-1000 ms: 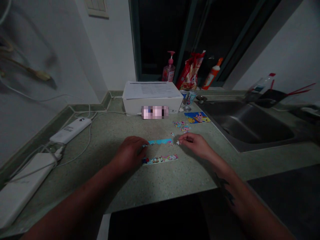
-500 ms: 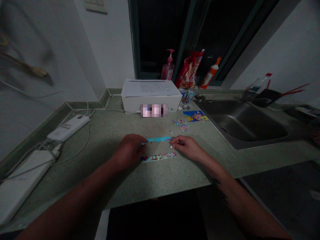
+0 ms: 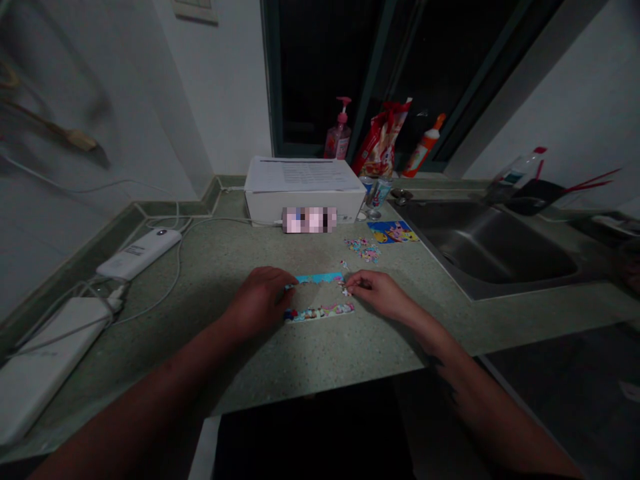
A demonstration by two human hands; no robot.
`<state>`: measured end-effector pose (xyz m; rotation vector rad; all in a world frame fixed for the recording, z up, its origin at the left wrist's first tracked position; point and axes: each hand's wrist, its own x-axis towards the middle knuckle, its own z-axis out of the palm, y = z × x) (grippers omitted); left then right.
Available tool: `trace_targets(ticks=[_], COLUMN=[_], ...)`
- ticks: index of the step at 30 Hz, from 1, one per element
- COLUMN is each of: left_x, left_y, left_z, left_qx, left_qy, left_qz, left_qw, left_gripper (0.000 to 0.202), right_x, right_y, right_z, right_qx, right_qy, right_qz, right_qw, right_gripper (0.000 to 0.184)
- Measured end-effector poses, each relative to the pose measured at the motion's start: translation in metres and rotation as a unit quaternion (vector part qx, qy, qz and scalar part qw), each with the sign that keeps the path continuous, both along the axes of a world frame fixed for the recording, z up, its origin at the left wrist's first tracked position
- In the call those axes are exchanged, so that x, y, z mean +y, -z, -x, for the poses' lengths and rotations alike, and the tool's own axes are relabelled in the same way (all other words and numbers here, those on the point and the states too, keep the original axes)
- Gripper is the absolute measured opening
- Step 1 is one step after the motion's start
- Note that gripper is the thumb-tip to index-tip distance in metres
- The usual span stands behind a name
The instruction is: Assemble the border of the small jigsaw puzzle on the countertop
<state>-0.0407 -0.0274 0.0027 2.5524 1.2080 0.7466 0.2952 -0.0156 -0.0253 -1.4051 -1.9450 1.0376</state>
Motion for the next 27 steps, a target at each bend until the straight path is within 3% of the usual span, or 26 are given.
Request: trace_targets(ticks=[14, 27], left_x=[-0.0008, -0.0013], left_y=[-0.0009, -0.0033], left_z=[-0.0007, -0.0009], left_qx=[0.006, 0.004], left_qy=[-0.003, -0.001], left_qz=[0.011, 0.011], left_qw=[1.000, 1.000], left_gripper=[0.021, 0.022], right_x=[-0.0022, -0.0045], right_y=[-0.0009, -0.0042], right_z=[-0.0036, 0.0004], right_qx=[0.034, -0.001], right_qy=[-0.041, -0.054], right_qz=[0.048, 0.011], right_qw=[0.997, 0.998], right_gripper=[0.006, 0.009])
